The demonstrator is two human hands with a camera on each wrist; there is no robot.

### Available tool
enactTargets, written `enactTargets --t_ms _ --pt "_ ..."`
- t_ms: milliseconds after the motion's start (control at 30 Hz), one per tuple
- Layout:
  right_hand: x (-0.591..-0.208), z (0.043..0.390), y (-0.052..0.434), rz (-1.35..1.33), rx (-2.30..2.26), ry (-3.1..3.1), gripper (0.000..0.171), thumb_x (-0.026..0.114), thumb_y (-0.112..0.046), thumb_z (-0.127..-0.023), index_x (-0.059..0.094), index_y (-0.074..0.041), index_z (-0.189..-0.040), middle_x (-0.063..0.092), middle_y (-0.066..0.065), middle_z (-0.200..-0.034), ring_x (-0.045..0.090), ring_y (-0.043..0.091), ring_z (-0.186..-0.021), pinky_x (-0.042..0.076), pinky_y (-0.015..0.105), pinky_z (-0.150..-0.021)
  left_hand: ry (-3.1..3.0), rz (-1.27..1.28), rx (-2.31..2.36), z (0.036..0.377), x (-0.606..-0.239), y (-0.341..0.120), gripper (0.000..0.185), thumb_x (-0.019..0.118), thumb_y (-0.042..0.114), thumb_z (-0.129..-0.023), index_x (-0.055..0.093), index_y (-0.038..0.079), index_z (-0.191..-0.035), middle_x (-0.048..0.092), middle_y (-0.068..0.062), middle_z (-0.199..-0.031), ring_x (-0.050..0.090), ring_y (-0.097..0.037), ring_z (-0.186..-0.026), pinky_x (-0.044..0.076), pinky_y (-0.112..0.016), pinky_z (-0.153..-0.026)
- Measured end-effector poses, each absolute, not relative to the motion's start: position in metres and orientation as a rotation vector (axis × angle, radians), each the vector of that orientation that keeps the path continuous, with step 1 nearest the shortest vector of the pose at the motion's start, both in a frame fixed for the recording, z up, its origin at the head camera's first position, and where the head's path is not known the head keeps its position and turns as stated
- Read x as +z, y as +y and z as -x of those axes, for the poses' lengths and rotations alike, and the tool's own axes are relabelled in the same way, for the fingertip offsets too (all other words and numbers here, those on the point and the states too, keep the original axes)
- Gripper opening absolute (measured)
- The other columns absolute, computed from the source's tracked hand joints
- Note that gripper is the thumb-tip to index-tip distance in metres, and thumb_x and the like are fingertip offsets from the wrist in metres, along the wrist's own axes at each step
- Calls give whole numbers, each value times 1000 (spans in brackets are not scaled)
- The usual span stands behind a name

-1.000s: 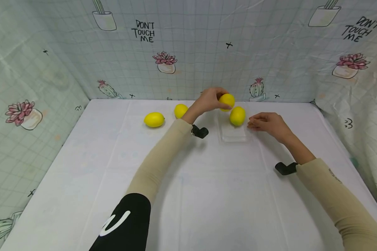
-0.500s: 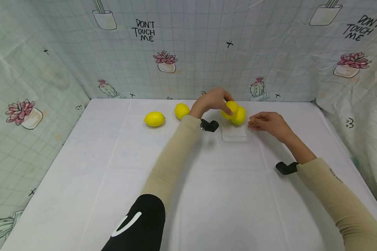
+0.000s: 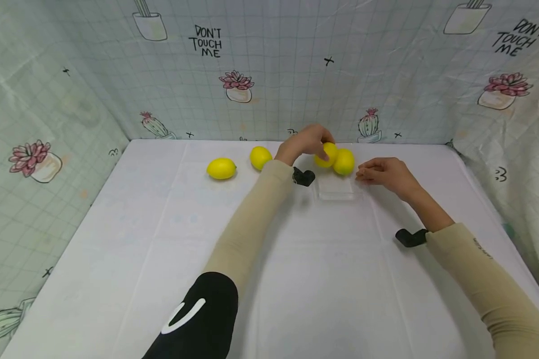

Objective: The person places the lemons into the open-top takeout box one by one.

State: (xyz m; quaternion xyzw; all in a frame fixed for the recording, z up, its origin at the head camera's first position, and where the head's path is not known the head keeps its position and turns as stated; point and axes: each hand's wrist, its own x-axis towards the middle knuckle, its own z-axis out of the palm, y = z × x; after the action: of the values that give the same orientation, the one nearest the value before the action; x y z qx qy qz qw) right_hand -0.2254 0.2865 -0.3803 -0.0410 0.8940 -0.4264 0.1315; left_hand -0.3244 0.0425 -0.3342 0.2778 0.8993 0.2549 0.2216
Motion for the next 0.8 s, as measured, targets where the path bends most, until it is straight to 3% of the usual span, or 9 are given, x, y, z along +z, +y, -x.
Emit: enactTargets --t_ms 267,467,800 --pt "-381 226 287 129 -1235 2598 42 59 -27 -105 60 5 -132 73 19 -117 73 23 -104 58 30 -90 2515 -726 587 327 -332 46 51 77 11 -92 62 11 -140 62 -4 -137 54 -17 -113 48 -25 -103" --pt "-381 226 287 116 -1229 2598 42 59 -26 -105 59 5 -133 72 20 -120 72 26 -107 56 33 -92 2523 -709 555 329 -330 47 49 77 10 -91 64 11 -138 64 -3 -133 54 -16 -112 48 -24 -103" --pt "-383 226 288 107 -1281 2582 44 59 -25 -105 58 8 -133 69 23 -123 73 24 -105 58 34 -90 2492 -1039 587 341 -341 37 45 81 6 -86 69 6 -130 69 -7 -123 58 -18 -106 50 -22 -96"
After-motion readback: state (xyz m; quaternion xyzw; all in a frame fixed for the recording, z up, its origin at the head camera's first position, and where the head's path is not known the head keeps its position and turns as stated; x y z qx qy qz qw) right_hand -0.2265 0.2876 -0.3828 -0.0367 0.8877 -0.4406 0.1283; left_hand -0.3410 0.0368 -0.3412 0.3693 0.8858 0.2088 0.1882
